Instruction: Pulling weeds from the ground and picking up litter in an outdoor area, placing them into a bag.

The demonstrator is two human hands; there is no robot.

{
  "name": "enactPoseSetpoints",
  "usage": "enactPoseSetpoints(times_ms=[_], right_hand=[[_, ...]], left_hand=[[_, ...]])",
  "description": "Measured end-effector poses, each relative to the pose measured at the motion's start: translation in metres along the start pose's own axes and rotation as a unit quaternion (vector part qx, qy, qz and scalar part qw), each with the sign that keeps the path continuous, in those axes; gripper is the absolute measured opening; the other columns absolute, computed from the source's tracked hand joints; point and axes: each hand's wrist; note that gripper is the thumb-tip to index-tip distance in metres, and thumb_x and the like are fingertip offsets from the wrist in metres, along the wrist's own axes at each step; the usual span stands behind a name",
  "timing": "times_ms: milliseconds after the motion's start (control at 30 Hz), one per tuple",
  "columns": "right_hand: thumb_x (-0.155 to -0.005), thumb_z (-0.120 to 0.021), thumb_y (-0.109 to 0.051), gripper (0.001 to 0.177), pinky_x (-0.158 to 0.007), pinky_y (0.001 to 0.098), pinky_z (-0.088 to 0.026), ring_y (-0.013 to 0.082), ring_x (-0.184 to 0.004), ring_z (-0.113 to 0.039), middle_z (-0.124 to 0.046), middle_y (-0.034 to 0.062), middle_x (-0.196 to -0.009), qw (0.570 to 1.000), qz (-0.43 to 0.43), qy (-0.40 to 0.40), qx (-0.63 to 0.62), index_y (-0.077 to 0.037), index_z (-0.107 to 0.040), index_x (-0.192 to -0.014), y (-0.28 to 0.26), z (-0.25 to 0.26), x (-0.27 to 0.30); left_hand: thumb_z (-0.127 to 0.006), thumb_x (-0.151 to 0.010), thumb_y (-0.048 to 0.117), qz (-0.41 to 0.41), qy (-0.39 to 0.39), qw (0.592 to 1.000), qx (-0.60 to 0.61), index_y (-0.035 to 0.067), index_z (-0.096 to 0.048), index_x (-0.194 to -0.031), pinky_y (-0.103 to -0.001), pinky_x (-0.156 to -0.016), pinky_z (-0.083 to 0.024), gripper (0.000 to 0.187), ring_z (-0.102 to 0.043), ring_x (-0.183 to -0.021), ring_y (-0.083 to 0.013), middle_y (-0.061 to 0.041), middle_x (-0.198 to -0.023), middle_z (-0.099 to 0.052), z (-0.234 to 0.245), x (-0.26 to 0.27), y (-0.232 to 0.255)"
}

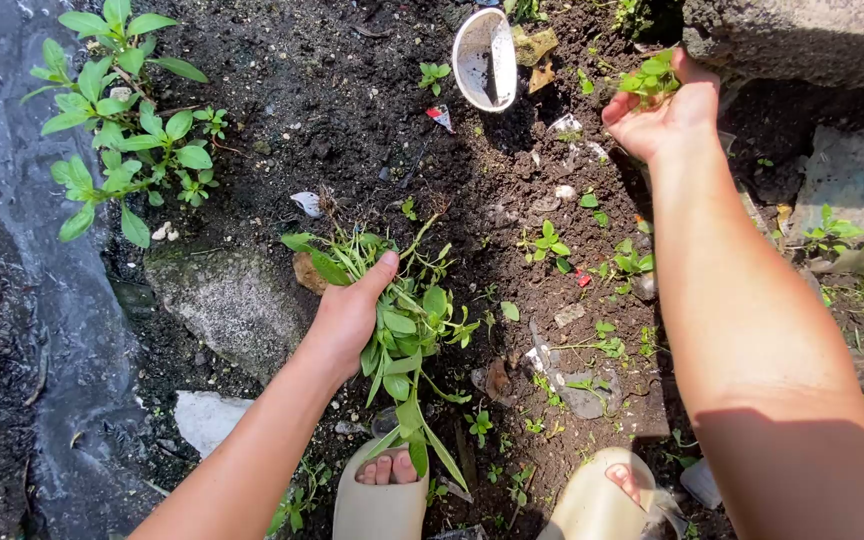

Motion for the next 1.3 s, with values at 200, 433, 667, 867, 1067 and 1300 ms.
enactPoseSetpoints(times_ms=[200,433,667,867,1067,1300], right_hand=[[-0.102,-0.049,-0.006,0.015,-0.063,0.0337,-0.041,0.0191,-0.076,-0.047,-0.055,0.0163,-0.094,0.998,0.007,0.049,-0.034,0.003,-0.058,-0.111,0.007,0.026,-0.060],[-0.104,-0.046,-0.012,0.020,-0.046,0.0266,-0.026,0.0086,-0.055,-0.033,-0.050,0.0044,-0.083,0.970,0.074,0.075,0.220,0.000,-0.060,-0.109,0.037,0.044,-0.013],[-0.102,-0.059,-0.020,0.018,-0.064,0.0345,-0.049,0.0150,-0.070,-0.060,-0.070,0.0067,-0.089,0.735,0.151,-0.022,0.660,-0.006,-0.070,-0.101,0.079,0.039,0.061],[-0.097,-0.061,-0.017,0.015,-0.074,0.0433,-0.055,0.0300,-0.081,-0.070,-0.073,0.0129,-0.088,0.623,0.281,-0.174,0.709,-0.005,-0.070,-0.101,0.146,-0.017,0.167],[-0.088,-0.060,-0.011,0.043,-0.095,0.0476,-0.050,0.0382,-0.113,-0.063,-0.067,0.0215,-0.119,0.589,0.391,-0.207,0.677,0.004,-0.061,-0.129,0.189,-0.018,0.200],[-0.081,-0.060,-0.023,0.068,-0.107,0.0541,-0.032,0.0362,-0.131,-0.039,-0.048,0.0202,-0.142,0.531,0.297,-0.138,0.782,0.004,-0.049,-0.143,0.177,-0.005,0.240]], left_hand=[[-0.069,-0.092,0.032,0.017,0.010,1.000,-0.003,0.003,-0.062,-0.124,-0.040,-0.081,-0.059,0.044,-0.067,-0.094,-0.0192,-0.006,-0.110,-0.069,-0.004,-0.001,0.003],[-0.069,-0.092,0.032,0.044,0.013,0.999,-0.023,0.003,-0.063,-0.123,-0.039,-0.079,-0.061,0.042,-0.069,-0.092,-0.0186,-0.008,-0.110,-0.070,-0.015,-0.003,0.007],[-0.070,-0.094,0.029,0.014,0.004,1.000,-0.012,0.004,-0.062,-0.120,-0.038,-0.077,-0.059,0.037,-0.065,-0.090,-0.0170,-0.005,-0.107,-0.067,-0.012,-0.011,-0.005],[-0.068,-0.095,0.033,-0.045,-0.011,0.998,-0.039,0.006,-0.063,-0.122,-0.035,-0.083,-0.057,0.038,-0.063,-0.096,-0.0138,-0.003,-0.112,-0.068,-0.026,-0.041,-0.019],[-0.055,-0.100,0.052,0.022,-0.021,0.999,-0.018,0.005,-0.063,-0.125,-0.036,-0.084,-0.056,0.054,-0.066,-0.099,-0.0160,-0.007,-0.117,-0.070,-0.047,-0.070,-0.006],[-0.053,-0.098,0.053,0.062,-0.134,0.988,-0.043,0.004,-0.063,-0.128,-0.038,-0.096,-0.052,0.058,-0.064,-0.110,-0.0156,-0.008,-0.123,-0.067,-0.069,-0.062,-0.005]])
Point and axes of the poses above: each hand's wrist, its own x-axis away from the middle knuckle, its own z-axis out of the back of the hand, y = z × x
